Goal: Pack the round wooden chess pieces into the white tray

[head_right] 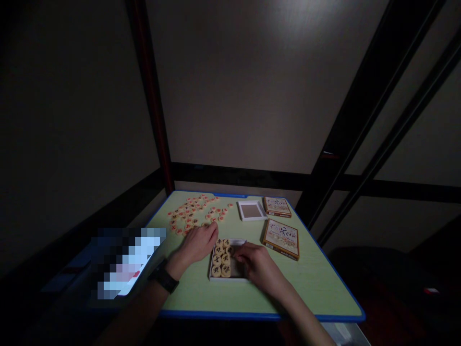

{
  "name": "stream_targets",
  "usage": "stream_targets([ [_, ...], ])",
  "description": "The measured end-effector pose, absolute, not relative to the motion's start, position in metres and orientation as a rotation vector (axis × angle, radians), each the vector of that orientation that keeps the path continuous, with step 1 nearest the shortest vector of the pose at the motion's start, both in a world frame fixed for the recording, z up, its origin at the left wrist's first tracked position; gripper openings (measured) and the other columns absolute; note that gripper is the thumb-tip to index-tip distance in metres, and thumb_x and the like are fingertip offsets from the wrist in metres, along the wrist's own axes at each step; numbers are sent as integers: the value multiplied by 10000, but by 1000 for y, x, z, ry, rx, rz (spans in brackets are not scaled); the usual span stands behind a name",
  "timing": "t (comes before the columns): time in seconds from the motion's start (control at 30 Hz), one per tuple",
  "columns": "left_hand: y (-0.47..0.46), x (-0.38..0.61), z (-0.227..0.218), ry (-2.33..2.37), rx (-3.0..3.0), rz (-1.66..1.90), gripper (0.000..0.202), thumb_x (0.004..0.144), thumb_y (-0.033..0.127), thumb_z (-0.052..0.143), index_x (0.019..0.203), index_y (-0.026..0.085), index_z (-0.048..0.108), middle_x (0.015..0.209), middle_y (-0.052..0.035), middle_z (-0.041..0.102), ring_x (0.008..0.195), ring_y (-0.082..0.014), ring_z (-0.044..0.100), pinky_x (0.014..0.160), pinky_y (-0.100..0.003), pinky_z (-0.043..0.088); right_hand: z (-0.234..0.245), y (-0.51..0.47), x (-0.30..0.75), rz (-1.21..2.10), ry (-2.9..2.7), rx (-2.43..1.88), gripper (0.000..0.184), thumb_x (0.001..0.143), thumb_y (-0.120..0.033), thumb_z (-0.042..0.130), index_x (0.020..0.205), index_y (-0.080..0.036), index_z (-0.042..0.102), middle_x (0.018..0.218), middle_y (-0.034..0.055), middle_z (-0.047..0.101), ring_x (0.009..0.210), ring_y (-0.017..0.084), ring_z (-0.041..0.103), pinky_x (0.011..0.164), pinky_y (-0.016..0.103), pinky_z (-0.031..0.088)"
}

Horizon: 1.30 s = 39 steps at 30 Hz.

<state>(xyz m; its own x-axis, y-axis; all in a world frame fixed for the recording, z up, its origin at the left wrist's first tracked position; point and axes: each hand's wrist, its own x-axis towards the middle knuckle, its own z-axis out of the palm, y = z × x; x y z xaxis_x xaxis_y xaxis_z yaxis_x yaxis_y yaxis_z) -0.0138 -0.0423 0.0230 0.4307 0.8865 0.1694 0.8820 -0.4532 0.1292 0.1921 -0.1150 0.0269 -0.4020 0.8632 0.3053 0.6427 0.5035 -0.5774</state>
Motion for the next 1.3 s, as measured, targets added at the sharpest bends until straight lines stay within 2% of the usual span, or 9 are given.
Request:
stream_targets([
  [0.13, -43, -14, 23, 1613, 2631, 329, 287, 997, 266, 320, 1015, 206, 600, 905, -106, 746, 826, -260, 719, 748, -358, 510, 22, -102, 189, 478, -2185, -1262, 305, 810, 22, 509, 923, -149, 735, 924, 96, 747, 860, 201, 694, 788, 278, 517],
  [0.37, -44, -15, 24, 1608, 2627, 336, 284, 990, 258, 334, 1012, 200, 611, 894, -112, 746, 825, -271, 720, 735, -357, 504, 19, -99, 188, 505, -2185, -1208, 299, 817, 4, 521, 966, -145, 733, 963, 105, 744, 894, 201, 697, 823, 291, 531],
  [0.97, -44, -15, 23, 1603, 2631, 322, 286, 989, 263, 332, 1011, 204, 611, 906, -109, 741, 821, -262, 716, 745, -359, 508, 28, -122, 187, 659, -2268, -1218, 213, 783, -15, 560, 839, -163, 702, 793, 34, 703, 710, 152, 634, 661, 222, 450],
  [1.2, -44, -14, 22, 1585, 2636, 319, 304, 990, 276, 315, 1023, 208, 610, 899, -108, 735, 822, -272, 709, 747, -376, 508, 47, -91, 203, 475, -2257, -1231, 262, 824, -50, 504, 919, -156, 724, 884, 71, 756, 769, 175, 683, 706, 251, 480],
  [1.3, -45, -15, 23, 1580, 2641, 342, 281, 975, 260, 336, 1040, 209, 604, 886, -97, 730, 802, -261, 702, 736, -366, 504, 55, -58, 199, 406, -2273, -1184, 263, 825, -43, 502, 908, -149, 727, 831, 59, 751, 744, 165, 676, 679, 234, 463],
])
